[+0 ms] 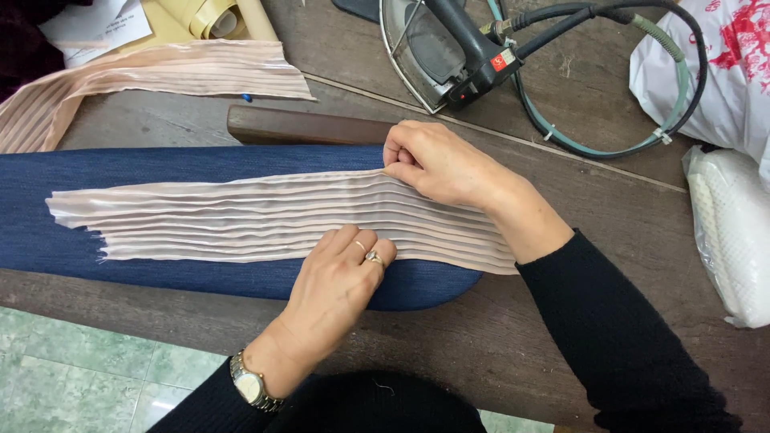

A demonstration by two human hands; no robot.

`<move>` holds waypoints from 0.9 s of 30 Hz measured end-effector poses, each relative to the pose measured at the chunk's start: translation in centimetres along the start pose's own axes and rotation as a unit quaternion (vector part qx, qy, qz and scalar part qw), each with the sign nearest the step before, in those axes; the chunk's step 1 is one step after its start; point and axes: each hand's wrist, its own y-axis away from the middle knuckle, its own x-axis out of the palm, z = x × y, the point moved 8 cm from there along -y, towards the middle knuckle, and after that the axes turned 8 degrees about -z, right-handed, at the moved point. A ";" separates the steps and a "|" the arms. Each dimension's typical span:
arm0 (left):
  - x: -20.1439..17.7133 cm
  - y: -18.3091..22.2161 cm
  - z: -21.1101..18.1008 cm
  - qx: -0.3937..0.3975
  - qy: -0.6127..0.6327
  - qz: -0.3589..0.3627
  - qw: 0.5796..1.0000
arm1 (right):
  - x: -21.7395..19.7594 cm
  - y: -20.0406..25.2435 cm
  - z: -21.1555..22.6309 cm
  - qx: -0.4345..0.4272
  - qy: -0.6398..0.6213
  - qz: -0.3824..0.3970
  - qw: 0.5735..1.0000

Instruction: Ironing and pressing pleats into a strip of fabric using a steam iron and a wooden clapper on a padded board.

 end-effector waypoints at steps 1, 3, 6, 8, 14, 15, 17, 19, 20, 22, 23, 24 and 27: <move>-0.1 -0.3 0.2 0.000 0.000 0.000 1.000 | -0.3 0.0 0.2 0.000 0.000 0.000 1.000; 0.5 -0.6 1.2 -0.049 0.033 0.052 0.997 | -0.6 -0.1 0.0 0.037 -0.051 0.010 0.998; 0.2 -1.8 2.2 -0.073 -0.031 0.090 0.993 | -0.5 -0.1 0.0 0.033 -0.053 0.000 0.998; 0.1 -2.6 2.4 -0.078 -0.029 0.112 0.990 | -0.4 -0.2 -0.2 0.031 -0.054 -0.004 0.998; 1.6 -2.9 3.2 -0.082 -0.007 0.186 0.979 | -0.4 0.0 -0.5 0.016 -0.058 -0.025 0.998; 1.9 -2.9 3.3 -0.083 -0.010 0.202 0.976 | -0.5 0.1 -0.4 0.012 -0.057 -0.032 0.998; 2.1 -3.0 3.3 -0.088 -0.017 0.217 0.972 | -1.2 0.4 -1.0 0.020 -0.058 -0.048 0.997; 2.2 -3.1 3.2 -0.093 -0.022 0.230 0.968 | -2.5 1.1 -1.6 0.028 -0.059 -0.063 0.996; 2.2 -3.1 3.1 -0.096 -0.028 0.238 0.966 | -3.1 1.8 -2.2 0.051 -0.053 -0.056 0.996; 2.4 -3.0 3.1 -0.098 -0.033 0.245 0.964 | -4.1 3.1 -2.8 0.073 -0.046 -0.049 0.995; 2.5 -3.0 3.1 -0.096 -0.041 0.248 0.963 | -4.1 3.9 -3.3 0.100 -0.048 -0.030 0.993; 2.7 -2.9 3.1 -0.094 -0.049 0.251 0.962 | -4.1 4.7 -3.8 0.127 -0.049 -0.011 0.991; 2.6 -3.1 3.0 -0.093 -0.046 0.266 0.958 | -3.5 5.6 -3.7 0.145 -0.047 0.007 0.988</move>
